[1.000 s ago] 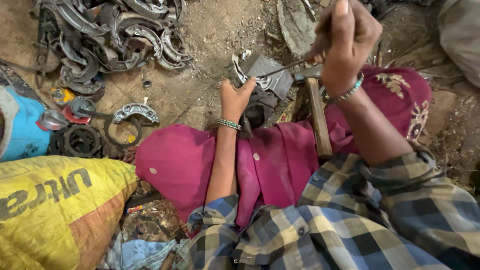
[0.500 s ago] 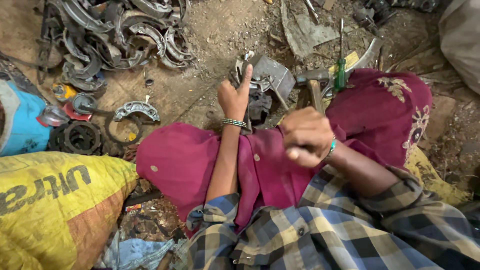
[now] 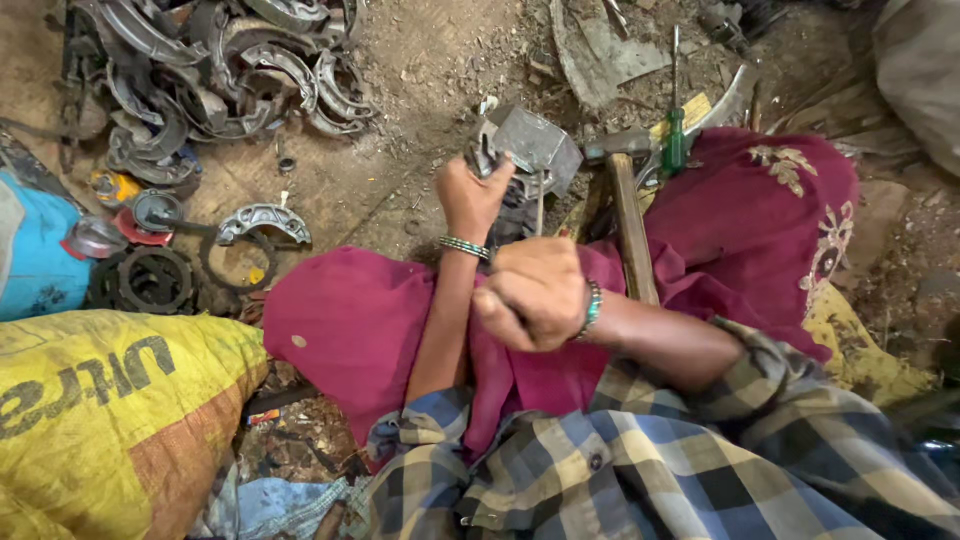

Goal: The person sits on the ground holding a metal brake-shoe part on a small anvil block and strikes it with a hammer. They reposition and turn the part, use a punch and hammer to work its surface, and continue hammering and repositioning the piece on the anvil.

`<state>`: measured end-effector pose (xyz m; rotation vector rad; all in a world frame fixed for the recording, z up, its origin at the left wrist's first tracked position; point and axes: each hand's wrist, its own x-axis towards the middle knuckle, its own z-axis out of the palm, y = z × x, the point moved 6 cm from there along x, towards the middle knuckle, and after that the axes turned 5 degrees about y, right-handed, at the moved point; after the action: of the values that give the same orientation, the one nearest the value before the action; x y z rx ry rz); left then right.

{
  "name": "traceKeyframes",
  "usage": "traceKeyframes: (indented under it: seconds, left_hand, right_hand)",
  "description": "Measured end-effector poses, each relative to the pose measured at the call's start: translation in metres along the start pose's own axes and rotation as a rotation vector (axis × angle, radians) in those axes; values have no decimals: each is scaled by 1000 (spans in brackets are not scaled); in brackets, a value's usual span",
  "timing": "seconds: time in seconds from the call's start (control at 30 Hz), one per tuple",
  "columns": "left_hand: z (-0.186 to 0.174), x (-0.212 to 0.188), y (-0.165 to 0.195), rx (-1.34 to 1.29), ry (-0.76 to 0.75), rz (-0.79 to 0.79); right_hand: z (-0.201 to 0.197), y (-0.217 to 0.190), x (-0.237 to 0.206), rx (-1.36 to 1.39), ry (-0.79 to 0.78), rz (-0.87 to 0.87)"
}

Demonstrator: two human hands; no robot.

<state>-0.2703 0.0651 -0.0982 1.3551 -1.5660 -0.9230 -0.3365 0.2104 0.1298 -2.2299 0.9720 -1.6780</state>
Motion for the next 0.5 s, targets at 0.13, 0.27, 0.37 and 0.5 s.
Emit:
traceKeyframes:
  seconds: [0.13,0.27,0.37,0.5]
  left_hand:
    - [0,-1,0,-30,98,68]
    - [4,-4,-3,-20,55,-26]
    - [-3,-8,11,16,54,116]
    - [-13,-3,27,181,187,247]
  right_hand:
    - [5,12,0,-44,94,55]
    - [21,21,13,-110,62,70]
    - [17,32,19,-123,138,172]
    - [-40,66,-5,-17,488,443]
